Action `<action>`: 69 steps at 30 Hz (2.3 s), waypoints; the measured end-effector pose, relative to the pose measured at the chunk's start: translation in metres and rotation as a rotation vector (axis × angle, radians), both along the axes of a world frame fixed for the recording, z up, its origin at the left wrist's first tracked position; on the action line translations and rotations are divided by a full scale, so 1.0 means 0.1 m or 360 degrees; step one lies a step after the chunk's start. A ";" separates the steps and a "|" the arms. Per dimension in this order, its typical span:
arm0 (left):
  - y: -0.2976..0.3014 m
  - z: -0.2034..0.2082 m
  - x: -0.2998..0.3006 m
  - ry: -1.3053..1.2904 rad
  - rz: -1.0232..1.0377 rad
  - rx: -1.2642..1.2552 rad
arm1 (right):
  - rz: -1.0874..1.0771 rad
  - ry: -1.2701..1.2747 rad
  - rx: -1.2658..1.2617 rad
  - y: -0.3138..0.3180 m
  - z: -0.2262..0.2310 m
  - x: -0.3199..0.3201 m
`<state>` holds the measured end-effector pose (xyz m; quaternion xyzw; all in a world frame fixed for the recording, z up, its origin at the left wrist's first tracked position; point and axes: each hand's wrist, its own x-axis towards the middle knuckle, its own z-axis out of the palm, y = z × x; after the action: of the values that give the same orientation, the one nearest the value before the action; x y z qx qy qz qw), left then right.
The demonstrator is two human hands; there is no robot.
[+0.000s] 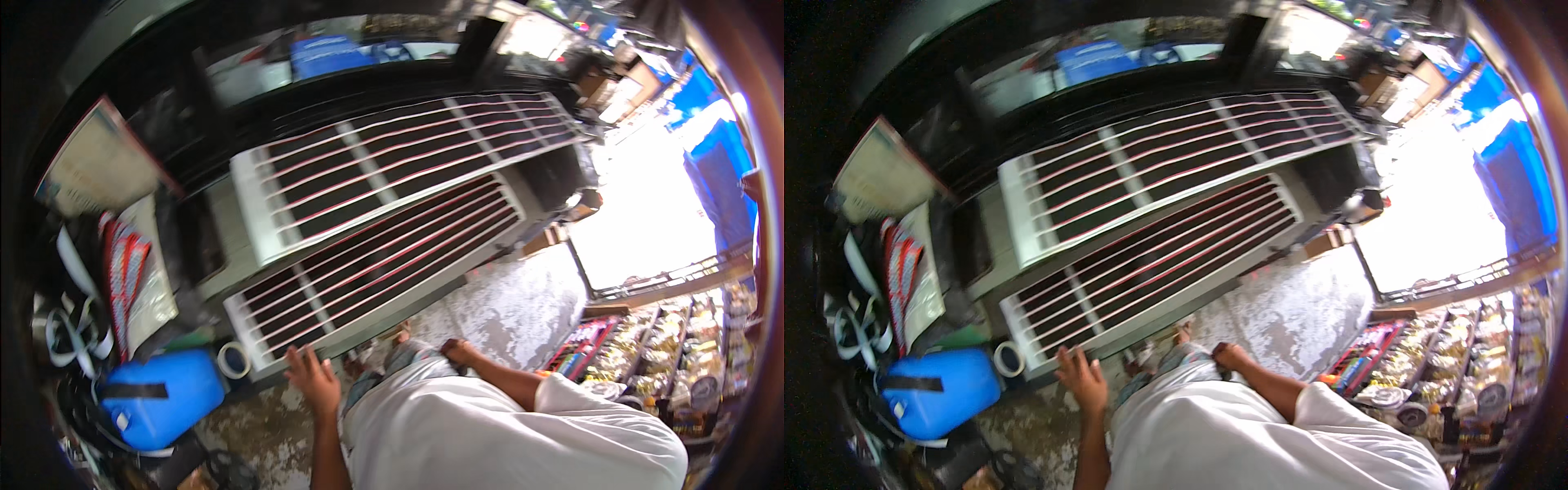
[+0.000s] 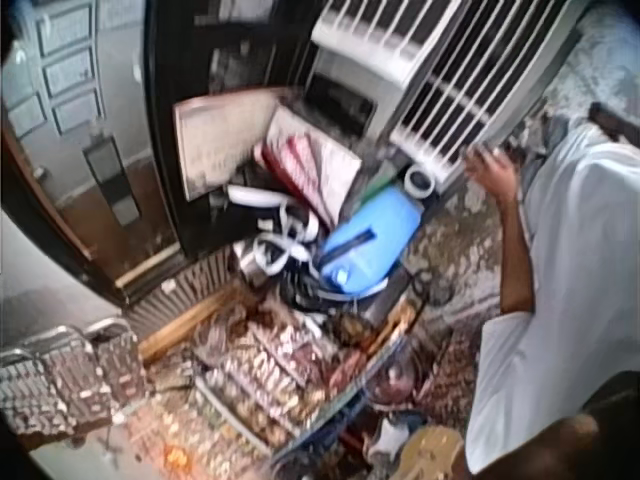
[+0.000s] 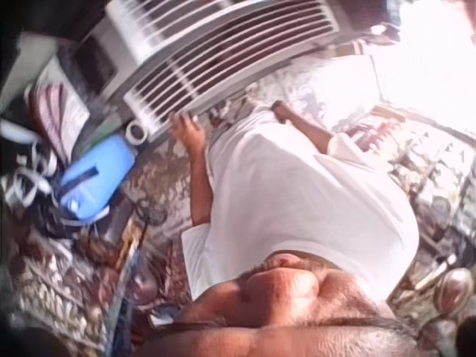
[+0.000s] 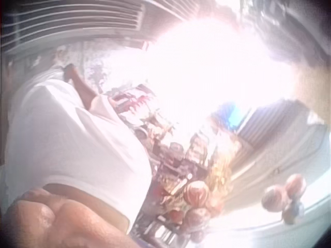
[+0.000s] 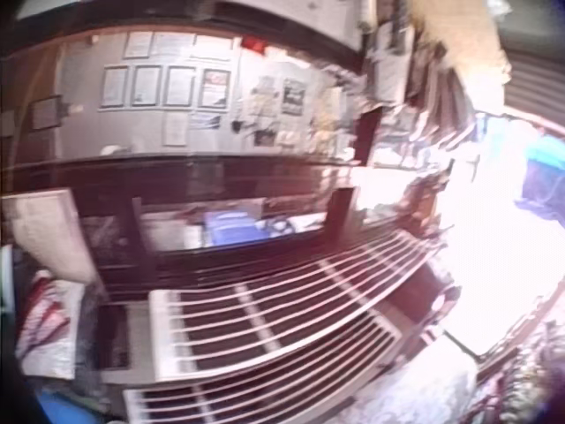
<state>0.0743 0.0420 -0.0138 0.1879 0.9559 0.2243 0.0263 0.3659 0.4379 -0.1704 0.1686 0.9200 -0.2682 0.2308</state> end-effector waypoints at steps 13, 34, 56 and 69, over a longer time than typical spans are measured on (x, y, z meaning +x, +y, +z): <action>0.53 0.10 -0.37 0.0161 0.0246 -0.0318 | -0.1399 0.0877 0.0291 1.31 1.31 -0.76; 1.30 0.05 -0.16 -0.0245 0.0561 -0.0378 | -0.1150 0.0523 0.0637 4.06 1.78 -1.71; 1.50 0.26 -0.21 -0.0376 0.0720 -0.0406 | -0.1193 0.0321 0.0356 4.57 1.54 -1.80; 1.53 0.28 -0.24 -0.0426 0.0722 -0.0395 | -0.1150 0.0402 0.0290 4.77 1.40 -1.76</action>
<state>0.0501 0.1950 0.0143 -0.0665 0.9816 0.1286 0.1242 0.1897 0.9150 -0.0305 0.4671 0.8426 -0.2679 -0.0095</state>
